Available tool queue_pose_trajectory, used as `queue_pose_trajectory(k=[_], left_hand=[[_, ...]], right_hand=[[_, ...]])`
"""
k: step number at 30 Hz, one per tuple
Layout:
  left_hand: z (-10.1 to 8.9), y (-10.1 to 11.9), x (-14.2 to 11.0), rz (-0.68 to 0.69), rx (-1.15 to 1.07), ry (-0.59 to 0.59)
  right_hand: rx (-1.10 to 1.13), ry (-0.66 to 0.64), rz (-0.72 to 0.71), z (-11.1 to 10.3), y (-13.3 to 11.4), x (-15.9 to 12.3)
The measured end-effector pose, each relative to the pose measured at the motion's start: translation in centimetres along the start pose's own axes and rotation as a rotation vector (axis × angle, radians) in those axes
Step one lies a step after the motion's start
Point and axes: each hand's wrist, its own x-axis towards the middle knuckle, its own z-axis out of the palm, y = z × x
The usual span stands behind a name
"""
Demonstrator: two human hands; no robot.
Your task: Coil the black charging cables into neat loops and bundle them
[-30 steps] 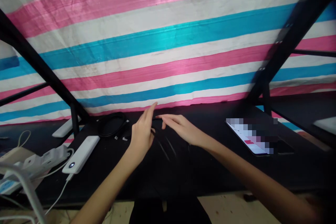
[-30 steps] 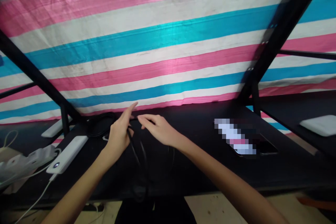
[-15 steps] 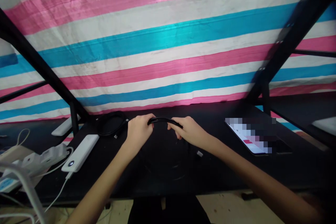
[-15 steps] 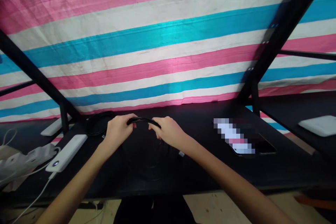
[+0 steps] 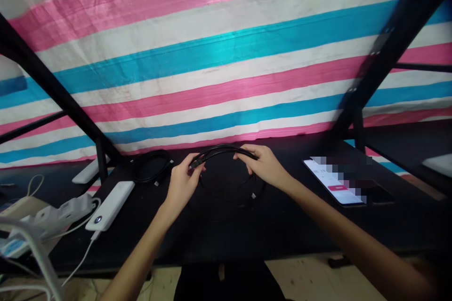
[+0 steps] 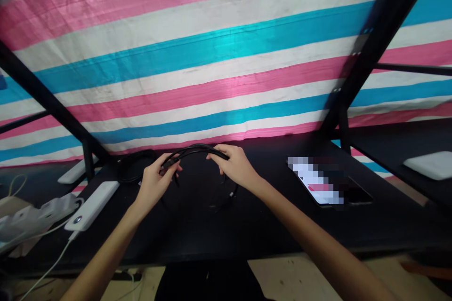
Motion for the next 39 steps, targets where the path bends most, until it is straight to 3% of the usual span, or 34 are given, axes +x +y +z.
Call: queue_pose_trajectory(k=[3,6,10,15,22,28,34,39], left_hand=[[-0.2,-0.6,0.3,-0.11,-0.15,-0.056],[-1.2,-1.5,0.5,-0.183,-0.254,-0.196],[-3.6,-2.9,0.0,-0.283,-0.299,-0.357],[-5.7,-2.8,-0.8,-0.262,-0.262,-0.661],[-6.3,-2.8,0.2,-0.181,-0.267,-0.45],[-7.5,-3.3,1.4,-0.232,-0.221,-0.405],[-8.7,-3.1,2.6,-0.313,-0.124,-0.312],[-9.6,-3.3,2.8,-0.331,-0.061,-0.228]], right_hand=[[0.104,-0.162,0.011,-0.4,-0.4,-0.1],[0.207,-0.287,0.131,-1.6,0.1,0.0],[0.324,-0.23,0.296,-3.7,1.6,0.2],[0.349,-0.19,0.267,-5.7,1.4,-0.2],[0.133,-0.06,0.173,-7.1,0.0,-0.1],[-0.04,0.124,0.122,-10.6,-0.6,-0.3],[-0.097,-0.004,0.217,-15.3,-0.8,-2.5],[-0.041,0.077,0.321,-18.0,-0.3,-4.4]])
